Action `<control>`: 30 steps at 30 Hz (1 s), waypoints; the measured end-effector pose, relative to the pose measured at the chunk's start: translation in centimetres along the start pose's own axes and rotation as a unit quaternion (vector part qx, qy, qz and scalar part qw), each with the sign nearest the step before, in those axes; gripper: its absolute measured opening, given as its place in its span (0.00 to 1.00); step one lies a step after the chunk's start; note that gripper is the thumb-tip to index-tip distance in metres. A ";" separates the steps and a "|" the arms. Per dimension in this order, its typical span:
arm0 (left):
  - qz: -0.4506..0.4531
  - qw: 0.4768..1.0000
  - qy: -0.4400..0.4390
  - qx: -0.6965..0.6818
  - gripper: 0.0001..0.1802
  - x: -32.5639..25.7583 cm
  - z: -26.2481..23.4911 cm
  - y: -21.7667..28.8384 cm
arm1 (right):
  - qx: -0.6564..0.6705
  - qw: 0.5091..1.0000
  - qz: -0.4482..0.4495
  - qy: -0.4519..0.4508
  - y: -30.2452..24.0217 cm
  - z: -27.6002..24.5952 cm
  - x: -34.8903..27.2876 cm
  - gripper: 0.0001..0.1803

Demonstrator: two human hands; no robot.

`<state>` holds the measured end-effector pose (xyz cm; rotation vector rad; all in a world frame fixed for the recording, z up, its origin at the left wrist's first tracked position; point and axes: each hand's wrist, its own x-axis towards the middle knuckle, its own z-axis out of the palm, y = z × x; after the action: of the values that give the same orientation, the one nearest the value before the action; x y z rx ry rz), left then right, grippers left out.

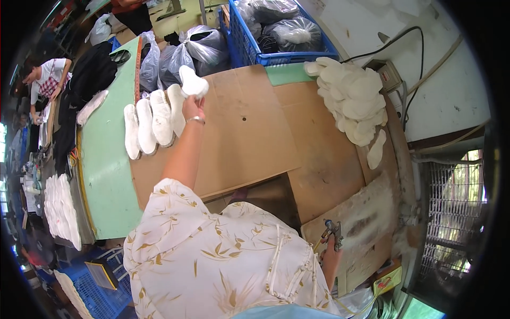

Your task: Spraying adhesive or coating onto white shoe insole components using a pneumatic spray gun.

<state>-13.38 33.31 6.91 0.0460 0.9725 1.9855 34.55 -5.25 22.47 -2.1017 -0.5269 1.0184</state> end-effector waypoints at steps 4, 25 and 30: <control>-0.049 0.994 0.084 0.039 0.12 -3.5 -6.3 -3.2 | -0.030 0.999 0.012 -0.006 -1.2 1.0 -0.7 0.13; -0.193 0.891 -0.075 0.404 0.16 -17.8 -4.0 -13.0 | 0.015 0.996 0.043 0.083 6.2 -5.9 0.5 0.16; -0.205 0.799 -0.295 0.482 0.16 -27.9 5.2 -22.9 | 0.077 0.990 0.026 0.117 10.3 -10.7 0.2 0.16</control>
<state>21.39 22.62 4.64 0.8863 1.3113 0.8114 43.63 -16.46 19.10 -2.0686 -0.2697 0.8002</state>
